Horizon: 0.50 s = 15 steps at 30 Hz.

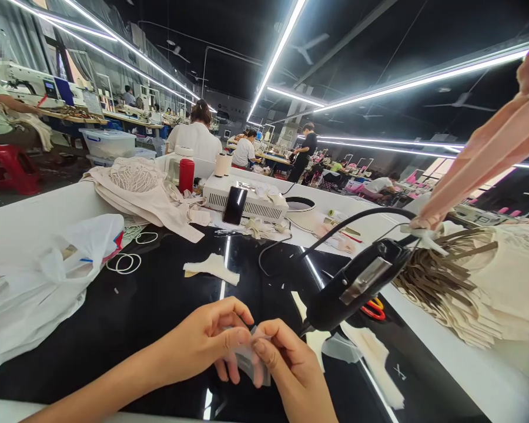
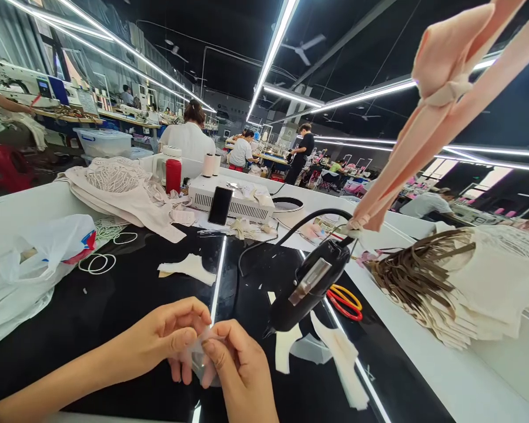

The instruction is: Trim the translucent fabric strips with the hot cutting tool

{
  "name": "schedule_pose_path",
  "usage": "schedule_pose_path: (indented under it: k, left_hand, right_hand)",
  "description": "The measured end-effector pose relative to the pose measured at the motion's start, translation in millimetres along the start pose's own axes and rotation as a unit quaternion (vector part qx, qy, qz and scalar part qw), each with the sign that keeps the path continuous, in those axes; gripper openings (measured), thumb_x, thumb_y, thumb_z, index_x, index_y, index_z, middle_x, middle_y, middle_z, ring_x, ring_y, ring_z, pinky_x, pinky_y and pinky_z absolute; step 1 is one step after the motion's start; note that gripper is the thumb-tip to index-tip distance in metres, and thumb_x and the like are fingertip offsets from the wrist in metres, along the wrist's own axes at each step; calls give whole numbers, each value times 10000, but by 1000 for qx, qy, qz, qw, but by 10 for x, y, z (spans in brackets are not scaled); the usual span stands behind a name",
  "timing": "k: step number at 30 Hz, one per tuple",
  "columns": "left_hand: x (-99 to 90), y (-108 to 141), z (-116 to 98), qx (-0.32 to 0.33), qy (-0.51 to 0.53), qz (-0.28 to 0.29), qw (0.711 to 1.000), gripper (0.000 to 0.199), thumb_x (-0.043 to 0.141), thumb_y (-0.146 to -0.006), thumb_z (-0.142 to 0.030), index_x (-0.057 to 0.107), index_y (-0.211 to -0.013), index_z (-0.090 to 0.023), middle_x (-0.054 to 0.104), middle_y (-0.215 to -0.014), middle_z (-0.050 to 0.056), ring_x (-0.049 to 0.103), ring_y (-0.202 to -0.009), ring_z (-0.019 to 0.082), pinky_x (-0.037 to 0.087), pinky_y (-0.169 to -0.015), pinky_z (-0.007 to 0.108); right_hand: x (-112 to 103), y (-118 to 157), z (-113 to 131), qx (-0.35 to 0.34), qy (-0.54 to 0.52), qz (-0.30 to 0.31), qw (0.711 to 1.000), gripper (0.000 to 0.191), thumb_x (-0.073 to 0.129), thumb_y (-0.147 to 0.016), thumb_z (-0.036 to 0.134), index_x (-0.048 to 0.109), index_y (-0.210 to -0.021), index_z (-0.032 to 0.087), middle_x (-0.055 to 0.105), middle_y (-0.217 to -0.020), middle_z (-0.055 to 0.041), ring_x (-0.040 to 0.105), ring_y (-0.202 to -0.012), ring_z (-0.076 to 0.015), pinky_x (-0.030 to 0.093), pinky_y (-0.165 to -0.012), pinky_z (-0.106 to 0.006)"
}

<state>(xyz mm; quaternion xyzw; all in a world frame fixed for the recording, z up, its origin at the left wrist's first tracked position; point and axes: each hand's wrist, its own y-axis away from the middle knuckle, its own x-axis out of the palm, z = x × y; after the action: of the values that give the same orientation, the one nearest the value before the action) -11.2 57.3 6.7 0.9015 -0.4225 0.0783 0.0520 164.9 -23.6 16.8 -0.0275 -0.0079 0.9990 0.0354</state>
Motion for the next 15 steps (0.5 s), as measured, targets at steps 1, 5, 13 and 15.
schedule_pose_path:
  k: [1, 5, 13, 15]
  left_hand:
    - [5, 8, -1, -11, -10, 8, 1000, 591, 754, -837, -699, 599, -1051, -170, 714, -858, 27, 692, -621, 139, 526, -555, 224]
    - [19, 53, -57, -19, -53, -6, 998, 384, 815, -858, -496, 655, -879, -147, 699, -751, 7, 657, -717, 132, 534, -721, 255]
    - [7, 29, -71, -24, -42, -12, 999, 306, 766, -888, -429, 647, -817, -156, 692, -719, -4, 643, -708, 132, 507, -726, 255]
    - [-2, 8, -49, -28, -48, -30, 998, 326, 760, -883, -450, 634, -806, -160, 685, -688, -6, 633, -669, 129, 498, -685, 249]
  right_hand:
    - [1, -12, -3, -1, 4, 6, 1000, 450, 713, -886, 647, 682, -825, 203, 628, -651, 31, 570, -549, -114, 422, -577, -241]
    - [-5, -48, -19, -2, 15, 15, 1000, 450, 691, -906, 642, 676, -826, 200, 614, -648, 41, 529, -515, -94, 418, -556, -233]
    - [17, -46, -79, 4, -3, -8, 1000, 475, 655, -915, 679, 637, -1021, 217, 601, -698, 57, 522, -516, -90, 460, -540, -231]
    - [19, -20, -106, -6, -9, -41, 999, 519, 637, -918, 695, 587, -1164, 241, 639, -788, 45, 537, -531, -93, 477, -536, -235]
